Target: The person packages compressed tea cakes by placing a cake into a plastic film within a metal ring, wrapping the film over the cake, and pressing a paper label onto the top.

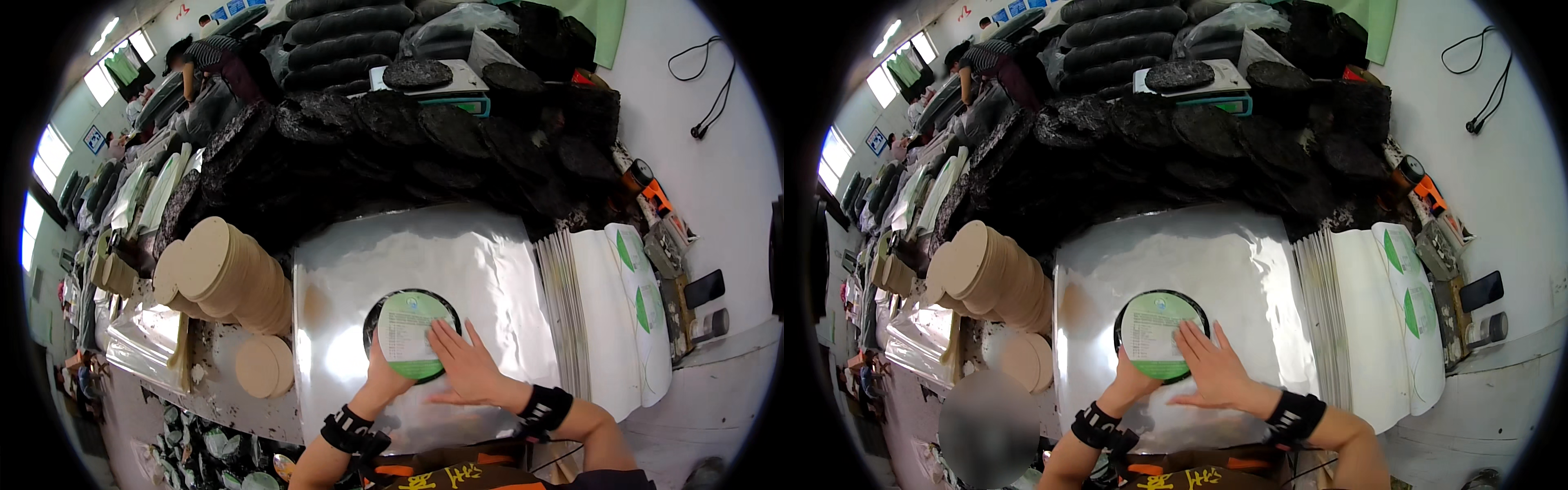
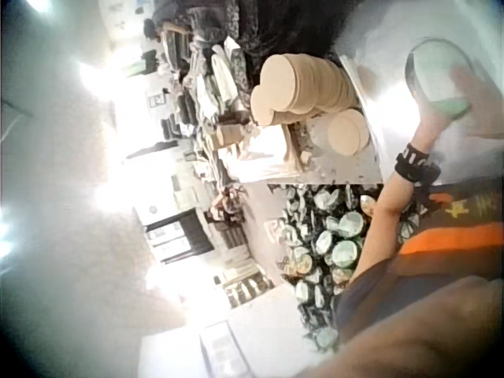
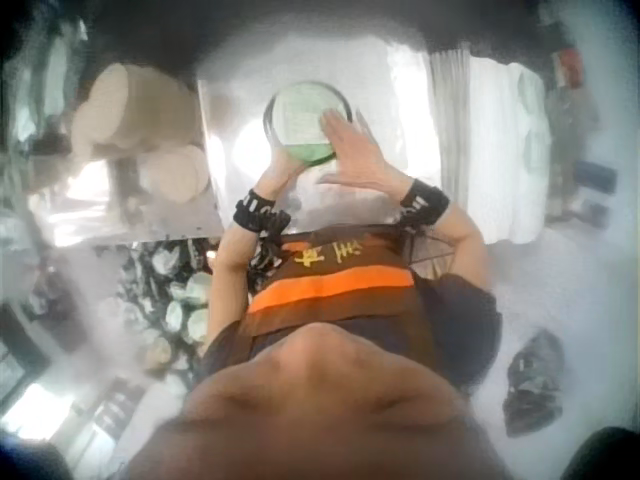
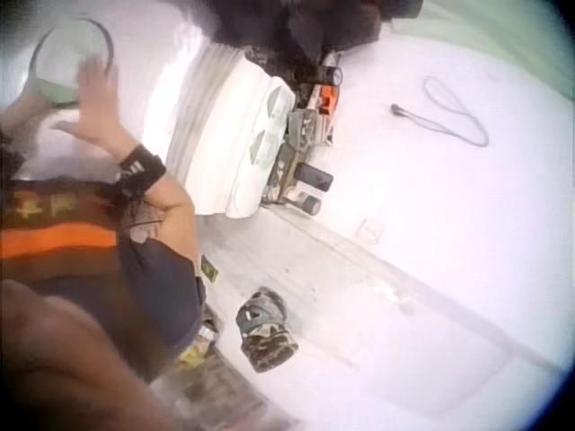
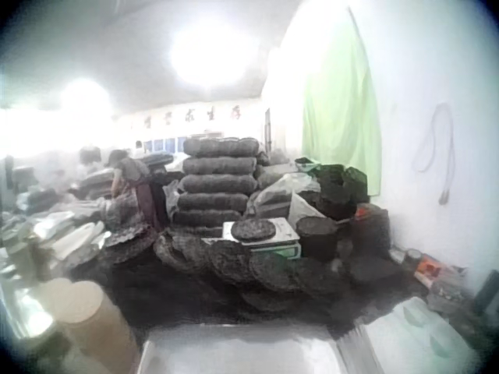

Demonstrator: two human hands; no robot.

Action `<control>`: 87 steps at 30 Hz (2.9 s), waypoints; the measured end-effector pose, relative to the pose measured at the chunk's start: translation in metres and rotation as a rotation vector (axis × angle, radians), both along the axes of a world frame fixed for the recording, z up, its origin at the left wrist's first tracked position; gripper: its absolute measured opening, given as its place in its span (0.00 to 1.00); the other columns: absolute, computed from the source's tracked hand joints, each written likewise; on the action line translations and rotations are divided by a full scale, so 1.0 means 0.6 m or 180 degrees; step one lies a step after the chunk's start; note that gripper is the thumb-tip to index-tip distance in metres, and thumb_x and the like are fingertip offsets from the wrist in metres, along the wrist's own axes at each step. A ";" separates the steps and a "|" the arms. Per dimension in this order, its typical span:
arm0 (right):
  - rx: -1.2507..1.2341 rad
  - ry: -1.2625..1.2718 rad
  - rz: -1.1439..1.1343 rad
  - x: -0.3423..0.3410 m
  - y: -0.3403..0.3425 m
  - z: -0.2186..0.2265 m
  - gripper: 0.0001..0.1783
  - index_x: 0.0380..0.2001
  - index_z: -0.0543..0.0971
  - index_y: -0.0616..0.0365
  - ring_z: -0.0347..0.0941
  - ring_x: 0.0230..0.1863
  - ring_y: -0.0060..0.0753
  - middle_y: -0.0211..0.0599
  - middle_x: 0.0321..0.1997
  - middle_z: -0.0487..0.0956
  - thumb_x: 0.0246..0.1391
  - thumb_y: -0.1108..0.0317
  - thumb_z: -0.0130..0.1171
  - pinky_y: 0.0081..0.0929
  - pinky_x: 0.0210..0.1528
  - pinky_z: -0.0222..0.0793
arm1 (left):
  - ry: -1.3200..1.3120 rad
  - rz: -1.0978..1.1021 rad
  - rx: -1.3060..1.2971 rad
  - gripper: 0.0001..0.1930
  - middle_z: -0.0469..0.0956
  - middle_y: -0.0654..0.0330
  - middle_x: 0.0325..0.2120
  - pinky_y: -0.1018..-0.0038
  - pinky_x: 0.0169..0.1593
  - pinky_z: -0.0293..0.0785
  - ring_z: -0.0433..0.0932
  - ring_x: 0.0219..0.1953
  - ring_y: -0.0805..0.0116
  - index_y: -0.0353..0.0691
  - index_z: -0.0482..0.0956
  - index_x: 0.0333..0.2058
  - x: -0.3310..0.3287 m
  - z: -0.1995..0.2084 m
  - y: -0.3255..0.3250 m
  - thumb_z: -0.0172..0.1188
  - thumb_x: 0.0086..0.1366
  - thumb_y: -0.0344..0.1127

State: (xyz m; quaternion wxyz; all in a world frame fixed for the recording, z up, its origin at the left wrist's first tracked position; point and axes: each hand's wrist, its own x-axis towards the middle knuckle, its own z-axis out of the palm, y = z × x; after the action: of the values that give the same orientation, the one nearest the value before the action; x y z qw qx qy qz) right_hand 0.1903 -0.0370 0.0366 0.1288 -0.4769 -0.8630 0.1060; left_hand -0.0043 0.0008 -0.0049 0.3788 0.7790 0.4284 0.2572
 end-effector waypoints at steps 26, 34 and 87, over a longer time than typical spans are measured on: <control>0.1194 0.1985 -0.0385 -0.024 0.034 0.045 0.18 0.44 0.82 0.58 0.80 0.37 0.50 0.44 0.38 0.83 0.49 0.82 0.57 0.32 0.40 0.77 | 0.0896 -0.0302 0.1345 0.25 0.75 0.43 0.47 0.56 0.54 0.71 0.74 0.51 0.46 0.33 0.73 0.52 -0.005 0.055 -0.021 0.63 0.61 0.44; -0.0350 0.3230 -0.1893 0.016 -0.066 -0.082 0.16 0.51 0.81 0.59 0.71 0.26 0.17 0.44 0.32 0.83 0.60 0.75 0.56 0.19 0.31 0.70 | -0.1276 0.1720 -0.1427 0.17 0.80 0.57 0.41 0.73 0.43 0.76 0.78 0.40 0.69 0.30 0.75 0.51 -0.106 -0.034 -0.037 0.62 0.64 0.31; 0.0301 0.1025 -0.1255 0.242 0.068 0.037 0.21 0.53 0.78 0.56 0.78 0.48 0.44 0.42 0.52 0.80 0.55 0.68 0.58 0.34 0.49 0.74 | 0.2235 0.1276 0.0764 0.30 0.76 0.43 0.51 0.60 0.51 0.74 0.77 0.52 0.48 0.33 0.74 0.54 -0.479 -0.039 -0.101 0.69 0.53 0.39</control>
State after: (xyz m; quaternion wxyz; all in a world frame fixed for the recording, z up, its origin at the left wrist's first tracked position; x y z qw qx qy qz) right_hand 0.3355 0.0036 0.0589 0.3049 -0.6063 -0.7257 0.1130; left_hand -0.2919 -0.0596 -0.0284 0.0589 0.7592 0.6415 0.0929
